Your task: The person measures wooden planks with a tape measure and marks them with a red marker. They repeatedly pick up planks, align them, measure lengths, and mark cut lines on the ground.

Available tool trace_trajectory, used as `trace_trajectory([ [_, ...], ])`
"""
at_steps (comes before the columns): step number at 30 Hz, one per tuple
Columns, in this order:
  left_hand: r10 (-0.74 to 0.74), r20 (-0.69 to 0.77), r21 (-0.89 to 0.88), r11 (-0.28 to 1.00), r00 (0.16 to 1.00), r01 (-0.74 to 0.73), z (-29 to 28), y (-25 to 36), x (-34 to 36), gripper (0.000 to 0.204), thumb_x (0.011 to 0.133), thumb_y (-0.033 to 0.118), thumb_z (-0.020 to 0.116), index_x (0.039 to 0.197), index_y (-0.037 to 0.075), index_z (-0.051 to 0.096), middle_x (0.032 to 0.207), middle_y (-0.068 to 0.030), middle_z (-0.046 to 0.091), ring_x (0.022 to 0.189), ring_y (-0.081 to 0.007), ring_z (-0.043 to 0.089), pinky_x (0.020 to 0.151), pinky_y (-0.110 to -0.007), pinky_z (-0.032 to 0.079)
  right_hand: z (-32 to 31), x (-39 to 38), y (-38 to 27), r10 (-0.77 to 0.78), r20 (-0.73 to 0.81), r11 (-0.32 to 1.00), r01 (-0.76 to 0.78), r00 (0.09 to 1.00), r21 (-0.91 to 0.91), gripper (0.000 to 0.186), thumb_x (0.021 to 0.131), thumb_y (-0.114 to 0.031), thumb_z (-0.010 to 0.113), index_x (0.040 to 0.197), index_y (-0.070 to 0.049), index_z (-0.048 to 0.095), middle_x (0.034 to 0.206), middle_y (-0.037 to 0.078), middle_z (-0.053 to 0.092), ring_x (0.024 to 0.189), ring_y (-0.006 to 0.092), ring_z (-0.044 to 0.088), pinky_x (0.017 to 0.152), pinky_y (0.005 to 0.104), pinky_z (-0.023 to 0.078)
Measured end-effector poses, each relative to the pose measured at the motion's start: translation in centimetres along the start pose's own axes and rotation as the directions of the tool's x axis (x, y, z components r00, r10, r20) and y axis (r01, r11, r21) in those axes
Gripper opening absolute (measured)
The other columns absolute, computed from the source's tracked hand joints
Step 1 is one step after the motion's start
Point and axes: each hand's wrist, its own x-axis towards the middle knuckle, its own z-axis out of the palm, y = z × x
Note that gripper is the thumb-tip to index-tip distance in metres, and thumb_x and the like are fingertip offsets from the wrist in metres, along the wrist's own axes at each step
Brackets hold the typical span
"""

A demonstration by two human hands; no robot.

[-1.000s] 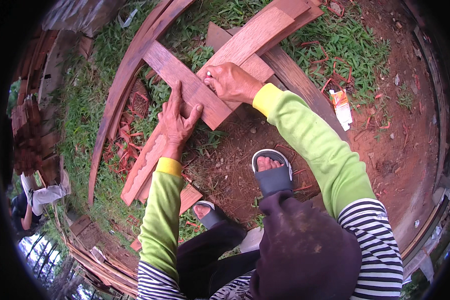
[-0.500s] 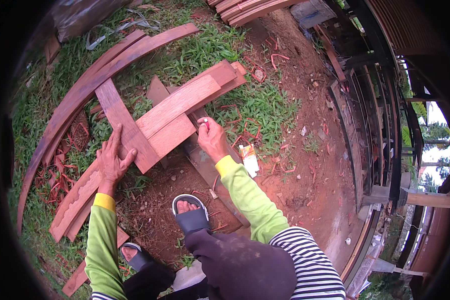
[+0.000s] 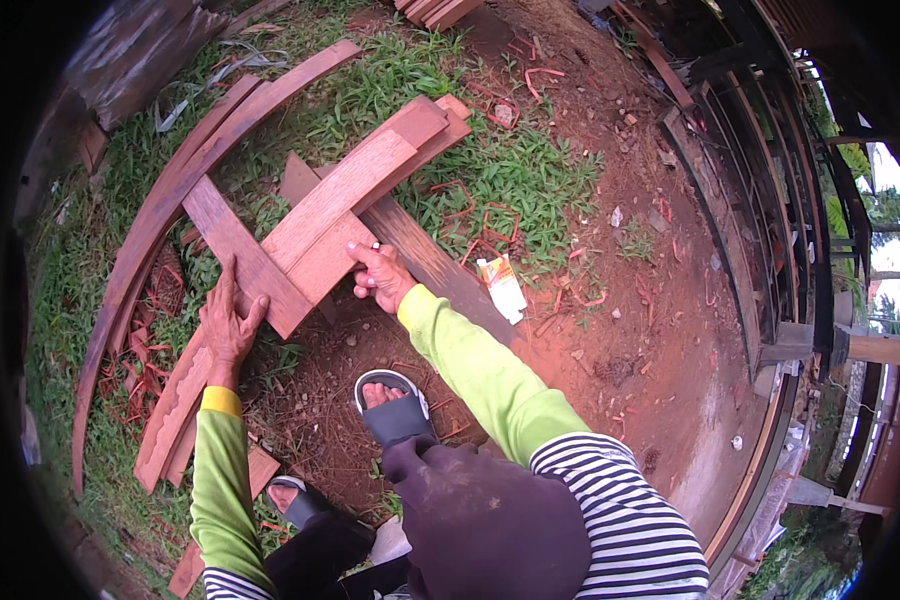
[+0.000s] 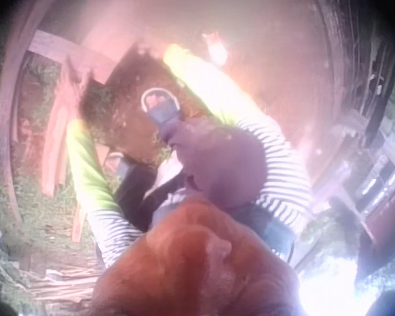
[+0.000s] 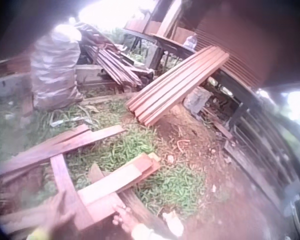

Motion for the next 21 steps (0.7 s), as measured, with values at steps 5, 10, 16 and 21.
trace_trajectory([
  [5,-0.045,-0.056,-0.131,0.991,0.997,0.037,-0.3,-1.2,-0.3,0.108,0.073,0.063,0.069,0.150,0.003,0.024,0.131,-0.0226,0.054,0.118,-0.0387,0.050,0.104,-0.047,0.034,1.4,-4.6,-2.2,-0.222,-0.067,0.972,0.227,0.973,0.067,0.021,0.088,-0.019,0.071,0.082,-0.015,0.052,0.065,-0.007,0.042,0.045,0.0035,0.033,0.041,0.0244,0.031],
  [10,0.098,-0.021,0.106,0.990,0.995,-0.096,-2.4,-3.8,-3.2,0.090,0.074,0.053,0.074,0.138,-0.001,0.042,0.135,-0.0235,0.049,0.121,-0.0410,0.047,0.105,-0.049,0.036,-6.7,-11.9,-5.4,-0.404,-0.216,0.885,0.440,0.889,0.155,0.017,0.095,-0.018,0.059,0.109,-0.008,0.056,0.086,-0.001,0.062,0.042,0.0037,0.031,0.043,0.0218,0.033],
  [16,-0.019,0.133,0.228,0.974,0.991,-0.012,-5.8,-4.6,-4.6,0.083,0.069,0.050,0.079,0.125,-0.004,0.049,0.125,-0.0216,0.051,0.116,-0.0400,0.049,0.100,-0.046,0.041,-13.8,-17.9,-2.9,-0.374,-0.348,0.873,0.453,0.860,0.179,0.020,0.096,-0.021,0.057,0.108,-0.005,0.058,0.090,0.006,0.067,0.041,0.0043,0.030,0.046,0.0225,0.033],
  [21,0.037,0.202,0.383,0.917,0.979,-0.114,-7.3,-3.3,-3.8,0.072,0.068,0.050,0.079,0.111,0.000,0.048,0.107,-0.0164,0.054,0.103,-0.0340,0.056,0.084,-0.041,0.050,-14.7,-19.6,2.7,-0.154,-0.433,0.917,0.291,0.888,0.273,0.027,0.097,-0.024,0.056,0.113,-0.003,0.056,0.104,0.013,0.068,0.041,0.0045,0.031,0.046,0.0225,0.033],
])
